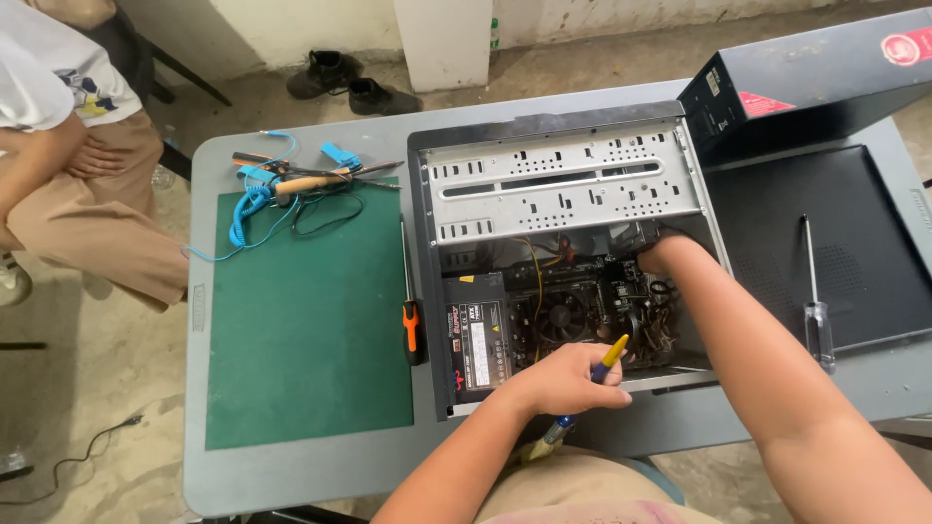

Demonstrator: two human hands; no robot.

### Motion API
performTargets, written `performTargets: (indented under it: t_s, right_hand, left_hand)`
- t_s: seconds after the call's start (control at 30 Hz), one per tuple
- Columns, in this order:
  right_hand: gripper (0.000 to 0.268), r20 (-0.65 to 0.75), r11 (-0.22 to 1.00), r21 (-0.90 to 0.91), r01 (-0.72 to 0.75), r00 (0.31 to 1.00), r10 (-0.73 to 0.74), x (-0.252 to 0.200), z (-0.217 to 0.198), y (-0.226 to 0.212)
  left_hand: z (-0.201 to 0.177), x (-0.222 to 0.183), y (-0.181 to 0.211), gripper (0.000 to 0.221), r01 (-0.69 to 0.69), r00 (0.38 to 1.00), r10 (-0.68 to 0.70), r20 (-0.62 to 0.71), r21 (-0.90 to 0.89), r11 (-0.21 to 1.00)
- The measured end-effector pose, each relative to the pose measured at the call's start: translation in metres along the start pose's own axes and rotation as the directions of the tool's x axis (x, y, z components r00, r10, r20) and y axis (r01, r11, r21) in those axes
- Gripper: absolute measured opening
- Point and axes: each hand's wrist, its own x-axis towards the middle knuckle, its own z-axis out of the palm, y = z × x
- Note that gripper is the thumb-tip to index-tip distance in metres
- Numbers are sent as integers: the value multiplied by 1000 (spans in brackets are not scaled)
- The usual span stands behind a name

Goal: Cleaning internal components and reassembling a computer case using a brush and screwdriver

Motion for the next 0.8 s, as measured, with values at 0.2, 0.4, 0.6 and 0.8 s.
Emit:
performTargets:
  t_s: [0.2, 0.4, 0.6, 0.8]
  right_hand:
    - [40, 21, 1000, 11, -15, 1000, 14, 4, 2, -3]
    - [42, 25, 999, 21, -33, 999, 32, 1, 8, -15]
    - [44, 11, 993, 83, -79, 997, 78, -32, 3, -18]
    - [69, -611, 823, 406, 396, 788, -78, -293, -149, -61]
  left_hand:
    - [0, 1, -3, 21, -22, 1000, 22, 11, -2, 1000]
    - [0, 4, -7, 23, -40, 999, 40, 1, 15, 999]
    - [0, -3, 15, 29, -70, 992, 49, -117, -183, 981]
    - [-8, 15, 20, 31, -171, 980, 139, -144, -240, 956]
